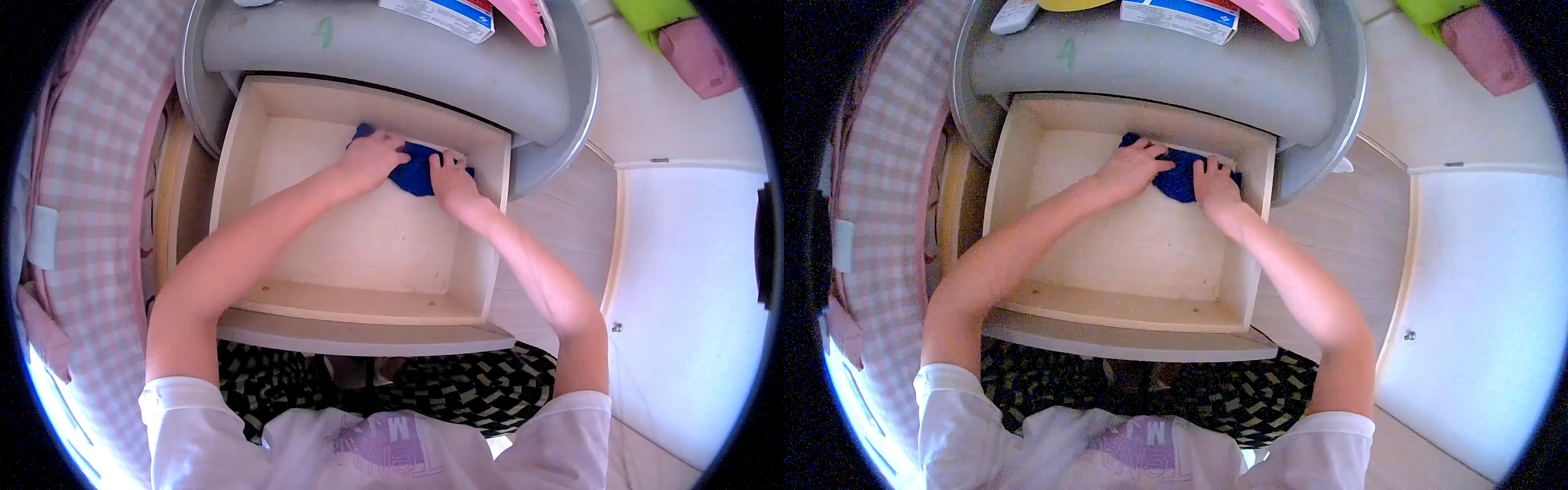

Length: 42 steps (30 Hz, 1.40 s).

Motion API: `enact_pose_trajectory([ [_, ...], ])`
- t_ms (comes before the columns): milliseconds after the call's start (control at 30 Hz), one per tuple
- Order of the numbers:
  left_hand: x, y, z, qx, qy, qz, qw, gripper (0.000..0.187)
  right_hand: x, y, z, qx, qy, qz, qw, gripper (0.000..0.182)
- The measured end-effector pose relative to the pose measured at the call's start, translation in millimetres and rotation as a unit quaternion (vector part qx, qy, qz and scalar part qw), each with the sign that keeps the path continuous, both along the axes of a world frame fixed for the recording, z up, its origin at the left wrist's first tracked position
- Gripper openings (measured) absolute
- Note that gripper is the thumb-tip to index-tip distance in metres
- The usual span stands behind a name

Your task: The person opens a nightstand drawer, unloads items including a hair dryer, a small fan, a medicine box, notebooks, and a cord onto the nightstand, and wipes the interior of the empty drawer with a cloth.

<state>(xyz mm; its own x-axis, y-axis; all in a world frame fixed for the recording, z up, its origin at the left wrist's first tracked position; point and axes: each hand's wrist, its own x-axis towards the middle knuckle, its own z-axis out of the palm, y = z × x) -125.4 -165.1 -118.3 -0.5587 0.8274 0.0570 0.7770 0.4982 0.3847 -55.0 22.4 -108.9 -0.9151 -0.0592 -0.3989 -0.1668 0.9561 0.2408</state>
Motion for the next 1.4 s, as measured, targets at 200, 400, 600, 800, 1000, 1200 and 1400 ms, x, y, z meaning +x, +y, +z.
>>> enact_pose_trajectory([
  [200,7,-6,7,-0.022,-0.017,-0.082,0.996,0.033,41,-19,20,-0.029,-0.047,-0.025,0.998,0.046],
  [400,19,-9,2,-0.001,-0.029,-0.141,0.99,0.029,69,-27,19,-0.04,-0.117,-0.062,0.99,0.069],
  [600,36,-14,-3,0.062,0.034,-0.183,0.981,0.023,102,-39,15,-0.042,-0.099,-0.059,0.992,0.066],
  [800,46,-16,3,0.02,-0.004,-0.221,0.975,0.026,116,-43,26,-0.049,-0.143,-0.02,0.988,0.063],
  [1000,40,-7,21,-0.006,-0.02,-0.193,0.981,0.028,100,-35,85,-0.229,-0.157,-0.132,0.952,0.049],
  [1200,48,19,16,0.018,-0.04,-0.231,0.972,0.028,112,-46,52,-0.081,-0.188,-0.12,0.971,0.047],
  [1400,54,15,-2,0.044,-0.005,-0.285,0.958,0.024,117,-41,33,-0.166,-0.183,-0.119,0.962,0.05],
])
